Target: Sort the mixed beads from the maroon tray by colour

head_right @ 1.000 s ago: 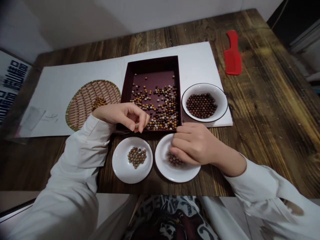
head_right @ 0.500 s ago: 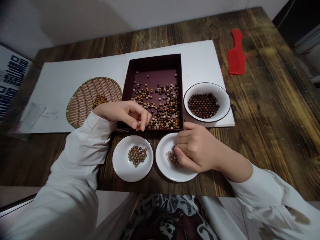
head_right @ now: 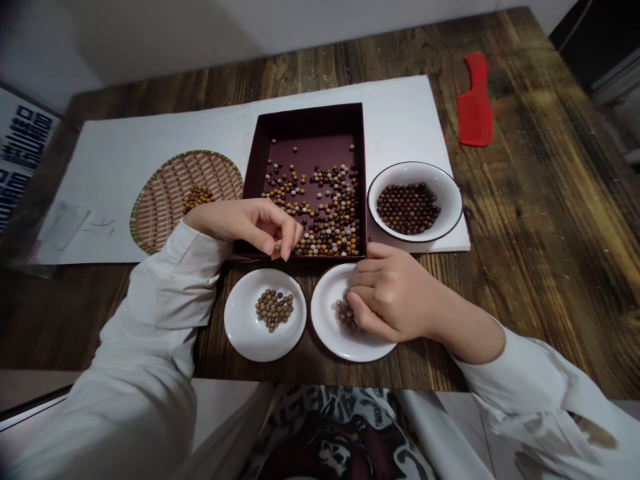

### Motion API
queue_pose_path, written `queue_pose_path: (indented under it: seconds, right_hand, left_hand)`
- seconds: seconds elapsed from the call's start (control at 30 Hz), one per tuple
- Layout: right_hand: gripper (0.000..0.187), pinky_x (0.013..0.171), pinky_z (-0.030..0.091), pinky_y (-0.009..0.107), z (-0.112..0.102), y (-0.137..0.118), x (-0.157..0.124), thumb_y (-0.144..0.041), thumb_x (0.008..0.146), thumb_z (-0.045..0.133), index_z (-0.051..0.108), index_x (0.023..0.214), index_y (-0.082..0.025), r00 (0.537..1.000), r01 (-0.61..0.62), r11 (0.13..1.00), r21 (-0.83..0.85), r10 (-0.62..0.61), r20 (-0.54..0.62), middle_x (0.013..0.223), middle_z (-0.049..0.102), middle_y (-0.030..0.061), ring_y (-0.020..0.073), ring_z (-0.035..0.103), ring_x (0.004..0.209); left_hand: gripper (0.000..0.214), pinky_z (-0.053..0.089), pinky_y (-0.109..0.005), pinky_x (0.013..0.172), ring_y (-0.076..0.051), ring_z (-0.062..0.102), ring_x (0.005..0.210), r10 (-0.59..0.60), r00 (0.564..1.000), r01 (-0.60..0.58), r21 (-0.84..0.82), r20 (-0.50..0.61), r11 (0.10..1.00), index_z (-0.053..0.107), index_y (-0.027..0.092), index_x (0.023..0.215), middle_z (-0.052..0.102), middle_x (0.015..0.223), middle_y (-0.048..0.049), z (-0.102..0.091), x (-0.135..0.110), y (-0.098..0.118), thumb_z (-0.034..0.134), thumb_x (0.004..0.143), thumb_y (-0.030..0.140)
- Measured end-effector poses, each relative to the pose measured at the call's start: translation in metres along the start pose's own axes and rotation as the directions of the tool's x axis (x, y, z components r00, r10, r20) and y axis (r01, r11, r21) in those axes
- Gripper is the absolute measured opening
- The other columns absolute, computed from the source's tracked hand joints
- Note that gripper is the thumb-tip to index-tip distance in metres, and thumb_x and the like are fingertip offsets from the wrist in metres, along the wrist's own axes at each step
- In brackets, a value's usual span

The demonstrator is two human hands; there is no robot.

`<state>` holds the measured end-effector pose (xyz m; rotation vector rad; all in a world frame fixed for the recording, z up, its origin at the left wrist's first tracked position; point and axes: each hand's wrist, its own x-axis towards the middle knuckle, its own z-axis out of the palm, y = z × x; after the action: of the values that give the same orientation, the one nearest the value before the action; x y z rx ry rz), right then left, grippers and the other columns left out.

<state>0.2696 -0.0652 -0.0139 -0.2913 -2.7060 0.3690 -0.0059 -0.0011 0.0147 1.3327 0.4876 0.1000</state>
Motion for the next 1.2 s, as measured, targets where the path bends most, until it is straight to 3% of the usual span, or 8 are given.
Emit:
queue_pose_path:
  seconds: [0.2,0.4,0.57,0.83,1.2]
  right_hand:
    - [0.041,0.066,0.021,0.036,0.0022,0.0001,-0.0005,-0.018,0.099,0.027,0.047,0.063,-0.020,0.999,-0.009,1.000,-0.006,0.009,-0.032,0.059,0.053,0.0004,0.0148,0.037,0.059]
    - [0.039,0.066,0.022,0.036,0.0010,-0.0010,-0.0008,-0.016,0.097,0.029,0.039,0.059,-0.020,1.000,-0.012,0.999,-0.034,0.013,0.013,0.055,0.048,-0.0008,0.0145,0.036,0.058]
    - [0.041,0.067,0.021,0.037,0.0013,-0.0012,-0.0018,-0.017,0.098,0.028,0.043,0.060,-0.020,0.999,-0.008,0.997,-0.074,0.011,0.049,0.057,0.050,0.0004,0.0147,0.037,0.059]
    - [0.042,0.067,0.022,0.037,0.0011,-0.0005,-0.0014,-0.017,0.100,0.027,0.056,0.069,-0.018,1.000,-0.016,1.000,-0.002,0.016,0.000,0.060,0.056,0.0014,0.0150,0.039,0.059]
    - [0.043,0.067,0.023,0.037,0.0039,0.0012,-0.0039,-0.020,0.100,0.027,0.056,0.069,-0.019,1.000,-0.029,1.000,-0.013,0.029,0.005,0.062,0.058,0.0020,0.0149,0.040,0.060]
  left_hand:
    - [0.028,0.048,-0.017,0.067,-0.009,0.058,0.069,-0.007,1.000,0.007,0.022,-0.020,1.000,0.077,0.019,0.082,0.068,0.081,-0.0040,0.0004,0.0010,0.0003,0.080,0.072,0.045]
    - [0.025,0.047,-0.017,0.066,-0.008,0.058,0.068,-0.002,1.000,0.002,0.037,-0.017,0.999,0.077,0.019,0.082,0.068,0.080,-0.0041,0.0004,0.0000,0.0007,0.079,0.074,0.043]
    - [0.029,0.048,-0.017,0.066,-0.009,0.058,0.068,-0.012,1.000,0.013,0.045,-0.029,0.999,0.076,0.019,0.081,0.069,0.080,-0.0046,0.0003,0.0000,0.0008,0.080,0.072,0.046]
    - [0.026,0.046,-0.017,0.067,-0.009,0.058,0.068,-0.013,1.000,0.014,0.022,-0.023,1.000,0.077,0.019,0.081,0.069,0.081,-0.0040,0.0007,0.0002,0.0011,0.080,0.073,0.043]
    - [0.021,0.046,-0.017,0.066,-0.008,0.057,0.068,-0.004,1.000,0.004,0.003,-0.028,1.000,0.077,0.020,0.081,0.068,0.080,-0.0033,0.0018,0.0002,0.0007,0.080,0.074,0.039]
